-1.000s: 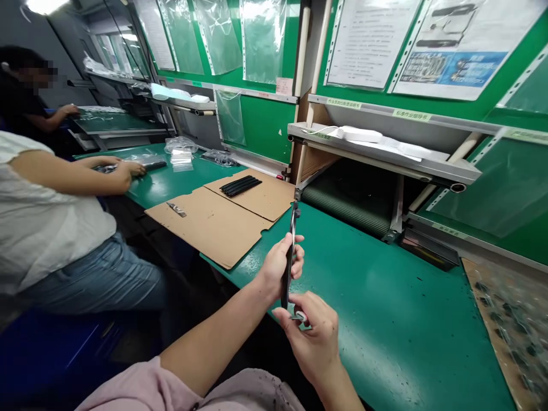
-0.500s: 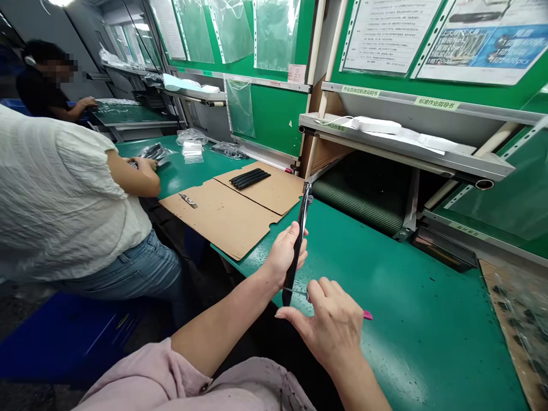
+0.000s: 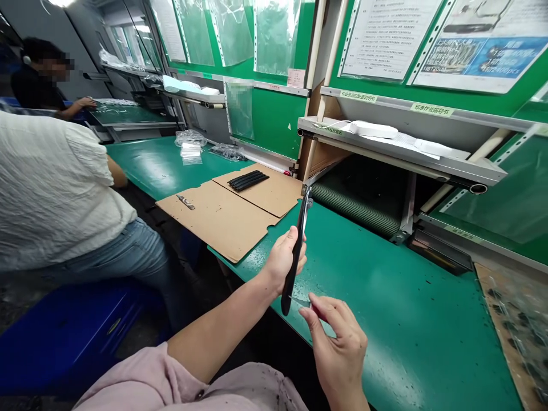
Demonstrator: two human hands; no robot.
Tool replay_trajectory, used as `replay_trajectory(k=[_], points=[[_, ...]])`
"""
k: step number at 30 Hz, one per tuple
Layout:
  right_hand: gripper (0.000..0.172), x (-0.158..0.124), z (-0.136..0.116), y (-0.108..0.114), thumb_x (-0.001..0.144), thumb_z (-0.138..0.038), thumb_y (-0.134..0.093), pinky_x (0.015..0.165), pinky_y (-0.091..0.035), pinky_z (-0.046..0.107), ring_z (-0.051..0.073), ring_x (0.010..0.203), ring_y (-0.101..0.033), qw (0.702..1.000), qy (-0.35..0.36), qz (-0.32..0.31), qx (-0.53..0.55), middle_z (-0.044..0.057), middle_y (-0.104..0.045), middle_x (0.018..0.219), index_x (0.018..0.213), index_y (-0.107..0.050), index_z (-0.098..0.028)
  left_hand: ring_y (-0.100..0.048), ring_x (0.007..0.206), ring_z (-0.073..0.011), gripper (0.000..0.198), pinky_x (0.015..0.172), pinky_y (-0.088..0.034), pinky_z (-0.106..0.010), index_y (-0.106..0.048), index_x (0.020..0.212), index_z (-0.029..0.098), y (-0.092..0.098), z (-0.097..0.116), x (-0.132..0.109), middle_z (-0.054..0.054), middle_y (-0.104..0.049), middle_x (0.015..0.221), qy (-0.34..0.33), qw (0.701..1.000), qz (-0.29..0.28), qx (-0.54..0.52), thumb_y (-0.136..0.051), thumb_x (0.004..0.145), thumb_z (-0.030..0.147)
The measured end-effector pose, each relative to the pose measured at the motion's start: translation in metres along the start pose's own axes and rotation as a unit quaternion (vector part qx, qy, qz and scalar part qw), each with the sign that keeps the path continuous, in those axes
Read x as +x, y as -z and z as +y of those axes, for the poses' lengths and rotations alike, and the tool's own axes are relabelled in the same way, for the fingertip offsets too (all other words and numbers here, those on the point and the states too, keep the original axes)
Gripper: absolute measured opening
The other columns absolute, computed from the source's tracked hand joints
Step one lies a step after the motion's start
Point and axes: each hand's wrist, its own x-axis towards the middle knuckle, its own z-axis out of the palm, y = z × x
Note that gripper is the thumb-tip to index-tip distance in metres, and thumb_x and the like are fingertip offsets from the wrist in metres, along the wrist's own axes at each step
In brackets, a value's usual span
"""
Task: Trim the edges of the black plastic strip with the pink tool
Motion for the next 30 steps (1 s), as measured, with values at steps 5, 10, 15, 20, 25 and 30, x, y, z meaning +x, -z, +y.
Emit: replay_trajectory(k=[5, 10, 15, 20, 25, 30], points=[[0.019, 0.010, 0.000, -0.003, 0.090, -0.021, -0.069, 0.065, -0.049, 0.031, 0.019, 0.078, -0.059, 0.997, 0.032, 0.048, -0.057, 0.005, -0.067, 0.088, 0.109, -0.070, -0.021, -0.016, 0.034, -0.0046, 0.044, 0.032, -0.012, -0.016, -0.043, 0.078, 0.021, -0.007, 0.000, -0.009, 0.011, -0.025, 0.046, 0.015, 1.000, -0.022, 0.005, -0.049, 0.089, 0.062], [0.018, 0.037, 0.010, -0.004, 0.090, -0.024, -0.070, 0.063, -0.051, 0.029, 0.018, 0.077, -0.059, 0.989, 0.054, 0.103, -0.090, 0.005, -0.068, 0.088, 0.107, -0.071, -0.021, -0.017, 0.037, -0.0040, 0.044, 0.035, -0.016, -0.016, -0.038, 0.074, 0.021, -0.013, -0.004, -0.023, 0.010, -0.027, 0.050, 0.030, 0.998, -0.048, 0.013, -0.048, 0.091, 0.061], [0.019, 0.074, 0.017, 0.005, 0.091, -0.029, -0.068, 0.065, -0.054, 0.029, 0.019, 0.082, -0.061, 0.982, 0.056, 0.144, -0.106, 0.006, -0.070, 0.091, 0.108, -0.072, -0.019, -0.012, 0.040, -0.0034, 0.047, 0.038, -0.016, -0.016, -0.037, 0.075, 0.021, -0.017, -0.004, -0.039, 0.011, -0.022, 0.052, 0.071, 0.995, -0.067, 0.010, -0.059, 0.084, 0.062], [0.019, 0.103, 0.021, 0.014, 0.090, -0.031, -0.069, 0.067, -0.057, 0.032, 0.020, 0.082, -0.064, 0.970, 0.068, 0.203, -0.118, 0.007, -0.071, 0.091, 0.103, -0.073, -0.018, -0.018, 0.042, -0.0028, 0.048, 0.042, -0.020, -0.015, -0.042, 0.082, 0.022, -0.019, -0.003, -0.053, 0.010, -0.027, 0.058, 0.125, 0.991, -0.034, 0.022, -0.064, 0.079, 0.065], [0.021, 0.098, 0.019, 0.015, 0.093, -0.028, -0.067, 0.074, -0.060, 0.033, 0.022, 0.090, -0.066, 0.958, 0.086, 0.259, -0.084, 0.009, -0.071, 0.098, 0.111, -0.071, -0.018, -0.015, 0.038, -0.0030, 0.044, 0.039, -0.016, -0.017, -0.042, 0.085, 0.022, -0.015, 0.001, -0.050, 0.012, -0.026, 0.053, 0.107, 0.990, -0.084, 0.039, -0.055, 0.086, 0.064], [0.022, 0.070, 0.019, 0.015, 0.095, -0.039, -0.061, 0.063, -0.062, 0.024, 0.021, 0.085, -0.070, 0.996, -0.016, 0.078, -0.029, 0.006, -0.072, 0.098, 0.107, -0.073, -0.025, -0.018, 0.033, -0.0029, 0.038, 0.035, -0.014, -0.018, -0.039, 0.089, 0.023, -0.005, 0.004, -0.038, 0.014, -0.027, 0.048, 0.031, 0.980, -0.177, 0.083, -0.064, 0.085, 0.051]])
